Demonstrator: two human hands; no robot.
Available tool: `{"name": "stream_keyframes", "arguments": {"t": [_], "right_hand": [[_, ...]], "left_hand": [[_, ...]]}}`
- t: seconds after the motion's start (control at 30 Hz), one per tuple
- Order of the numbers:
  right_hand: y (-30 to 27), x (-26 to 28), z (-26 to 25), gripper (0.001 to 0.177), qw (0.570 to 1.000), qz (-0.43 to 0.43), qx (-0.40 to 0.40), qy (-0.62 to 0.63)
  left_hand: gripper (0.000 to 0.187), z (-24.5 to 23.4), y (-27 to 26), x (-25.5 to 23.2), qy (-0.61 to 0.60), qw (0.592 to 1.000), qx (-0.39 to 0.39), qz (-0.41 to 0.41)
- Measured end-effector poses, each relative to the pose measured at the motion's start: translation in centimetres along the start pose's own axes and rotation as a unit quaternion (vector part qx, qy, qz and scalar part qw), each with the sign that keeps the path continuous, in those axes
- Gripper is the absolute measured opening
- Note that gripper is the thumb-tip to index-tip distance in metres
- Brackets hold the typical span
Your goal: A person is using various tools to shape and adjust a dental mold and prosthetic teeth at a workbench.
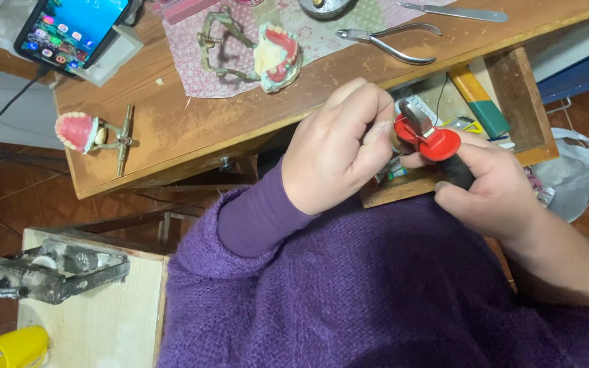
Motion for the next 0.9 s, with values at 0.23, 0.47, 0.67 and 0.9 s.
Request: {"name": "stream_keyframes", "arguments": {"t": [0.23,0.47,0.67,0.9], "right_hand": [[0.0,0.1,0.3,0.045,1.0,0.008,-0.002,0.002],[0.0,0.9,0.1,0.037,0.998,-0.009,-0.028,-0.051],[0.0,0.9,-0.3,0.029,0.994,-0.007,-0.054,-0.092],[0.3,0.6,-0.2,0.036,0.994,-0.015,-0.049,-0.092]], "left_hand": [[0.004,-0.5,-0.1,-0.6,0.032,0.999,-0.026,0.001],[0.004,-0.5,0.1,-0.7,0.051,0.998,-0.042,0.0],[0.003,-0.3,0.3,-0.5,0.049,0.998,-0.048,-0.001],[0.004,-0.1,0.4,-0.1,0.058,0.997,-0.049,0.005]]}}
Point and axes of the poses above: each hand's wrist, its own y-axis towards the middle knuckle, its own z-axis out of the palm, x = y × z, the point moved 9 cm from there along y, towards the middle knuckle, and after that the axes turned 8 degrees about x, right-handed, at the moved point
